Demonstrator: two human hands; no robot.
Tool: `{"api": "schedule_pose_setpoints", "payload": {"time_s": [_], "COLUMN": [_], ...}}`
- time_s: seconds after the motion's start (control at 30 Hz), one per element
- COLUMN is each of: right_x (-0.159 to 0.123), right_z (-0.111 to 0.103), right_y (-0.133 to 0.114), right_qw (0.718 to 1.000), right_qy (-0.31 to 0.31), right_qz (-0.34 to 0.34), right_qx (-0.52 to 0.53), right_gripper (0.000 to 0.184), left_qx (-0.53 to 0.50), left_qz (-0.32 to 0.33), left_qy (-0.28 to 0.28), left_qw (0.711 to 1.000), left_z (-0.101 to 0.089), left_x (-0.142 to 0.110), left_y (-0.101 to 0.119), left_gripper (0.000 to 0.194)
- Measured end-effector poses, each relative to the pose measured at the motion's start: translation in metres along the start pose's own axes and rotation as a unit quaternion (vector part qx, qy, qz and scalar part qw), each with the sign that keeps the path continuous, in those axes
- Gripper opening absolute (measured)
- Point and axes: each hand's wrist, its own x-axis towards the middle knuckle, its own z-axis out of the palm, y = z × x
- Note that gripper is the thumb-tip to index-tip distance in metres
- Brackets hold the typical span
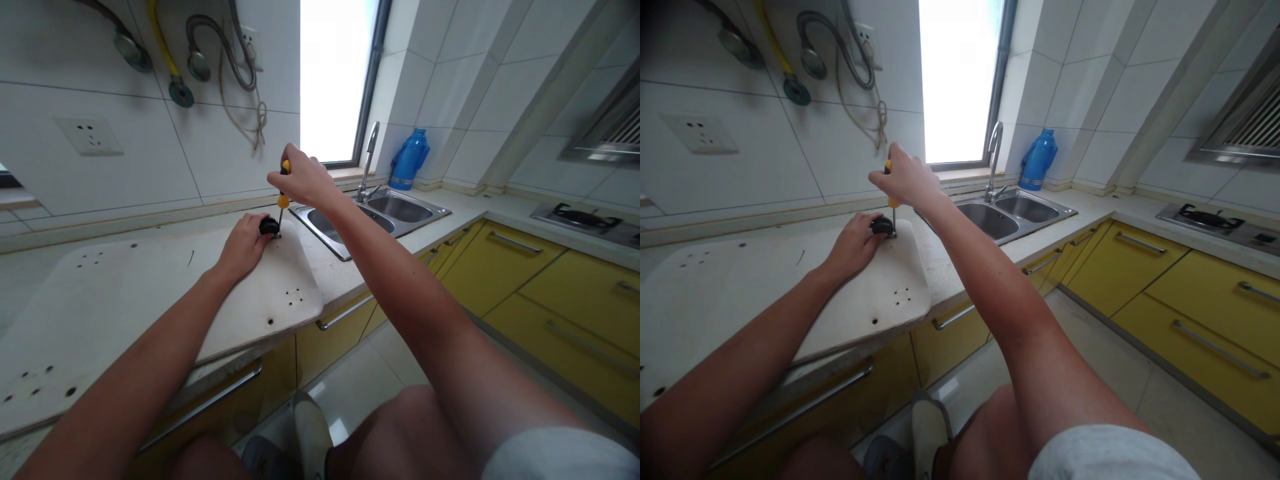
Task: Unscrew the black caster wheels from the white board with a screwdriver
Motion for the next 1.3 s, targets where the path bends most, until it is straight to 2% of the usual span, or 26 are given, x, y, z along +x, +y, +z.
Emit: {"api": "schedule_pose_setpoints", "payload": {"time_s": [0.2,0.5,1.3], "right_x": [-0.001,-0.003,-0.007], "right_z": [0.004,0.009,0.009], "right_y": [0.003,0.003,0.002], "right_qw": [1.000,0.998,0.999], "right_qy": [0.007,0.021,0.021], "right_qz": [0.008,0.027,0.020], "right_qx": [0.023,0.044,0.046], "right_gripper": [0.026,0.028,0.029], "left_qx": [-0.006,0.001,0.006], "left_qz": [-0.002,0.003,-0.006], "left_qy": [0.001,0.007,0.007], "left_qw": [1.000,1.000,1.000], "left_z": [0.000,0.003,0.001], "left_x": [0.000,0.000,0.000], "left_y": [0.000,-0.003,-0.001], "left_gripper": [0.046,0.045,0.044]}}
